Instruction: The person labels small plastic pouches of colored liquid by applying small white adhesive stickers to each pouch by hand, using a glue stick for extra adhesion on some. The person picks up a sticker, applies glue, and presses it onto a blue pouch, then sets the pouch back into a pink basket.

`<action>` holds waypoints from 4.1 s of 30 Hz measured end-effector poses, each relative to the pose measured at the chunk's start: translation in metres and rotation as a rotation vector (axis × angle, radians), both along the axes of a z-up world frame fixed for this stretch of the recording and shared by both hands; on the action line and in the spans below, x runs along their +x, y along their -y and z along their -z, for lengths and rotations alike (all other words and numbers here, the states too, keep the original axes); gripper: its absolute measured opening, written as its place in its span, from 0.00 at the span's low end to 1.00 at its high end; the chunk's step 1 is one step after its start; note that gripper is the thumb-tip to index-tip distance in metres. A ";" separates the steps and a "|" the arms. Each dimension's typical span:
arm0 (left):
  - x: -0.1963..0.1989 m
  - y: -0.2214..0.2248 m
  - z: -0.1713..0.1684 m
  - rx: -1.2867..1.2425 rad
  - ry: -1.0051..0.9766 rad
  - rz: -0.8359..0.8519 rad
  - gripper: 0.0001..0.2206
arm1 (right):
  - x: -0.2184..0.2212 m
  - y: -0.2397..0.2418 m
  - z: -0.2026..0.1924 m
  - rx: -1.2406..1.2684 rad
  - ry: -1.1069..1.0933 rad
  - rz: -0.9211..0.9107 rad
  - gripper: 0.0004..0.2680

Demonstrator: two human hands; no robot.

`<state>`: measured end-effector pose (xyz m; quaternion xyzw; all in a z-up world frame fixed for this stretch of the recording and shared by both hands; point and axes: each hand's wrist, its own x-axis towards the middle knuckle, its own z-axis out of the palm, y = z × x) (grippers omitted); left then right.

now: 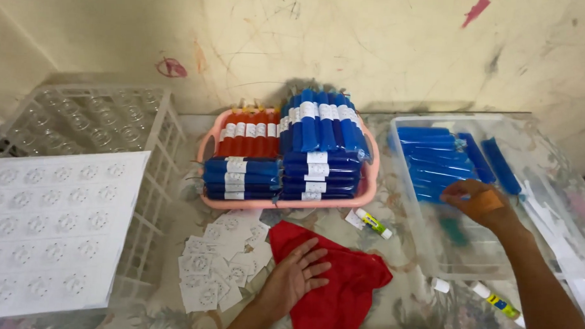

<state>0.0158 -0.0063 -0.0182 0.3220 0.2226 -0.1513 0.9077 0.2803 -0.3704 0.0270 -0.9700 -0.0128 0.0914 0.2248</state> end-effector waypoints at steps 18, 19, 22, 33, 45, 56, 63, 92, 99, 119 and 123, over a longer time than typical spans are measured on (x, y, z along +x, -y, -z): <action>-0.003 0.001 -0.001 -0.013 0.009 -0.032 0.28 | 0.017 0.014 0.045 -0.527 0.120 -0.319 0.16; -0.004 0.001 -0.002 -0.005 0.018 -0.025 0.29 | 0.014 0.013 0.040 -0.460 0.038 -0.248 0.18; -0.004 0.000 -0.002 0.008 0.029 -0.015 0.28 | 0.003 0.013 0.018 -0.278 -0.078 -0.107 0.21; -0.005 -0.001 -0.001 0.006 0.046 -0.007 0.27 | -0.085 -0.050 -0.117 0.566 -0.222 0.389 0.26; 0.004 -0.066 0.020 -0.077 0.564 -0.238 0.29 | -0.174 -0.176 -0.015 0.455 -0.426 -0.365 0.10; 0.010 -0.079 0.049 1.893 0.676 -0.215 0.19 | -0.135 -0.156 0.103 -0.063 0.076 -0.405 0.12; 0.018 -0.081 0.096 2.230 0.487 -0.104 0.17 | -0.159 -0.140 0.049 -0.356 -0.067 -0.387 0.17; 0.005 -0.077 0.002 1.111 0.325 -0.152 0.10 | -0.238 -0.195 0.106 0.194 0.478 -1.206 0.20; 0.002 -0.079 0.005 1.126 0.325 -0.104 0.12 | -0.205 -0.241 0.072 0.204 0.034 -0.980 0.23; 0.008 -0.062 0.024 0.650 0.397 -0.482 0.13 | -0.197 -0.166 0.040 0.303 0.675 -0.473 0.06; 0.010 -0.062 0.031 0.631 0.381 -0.455 0.13 | -0.249 -0.187 0.099 0.238 0.731 -0.605 0.08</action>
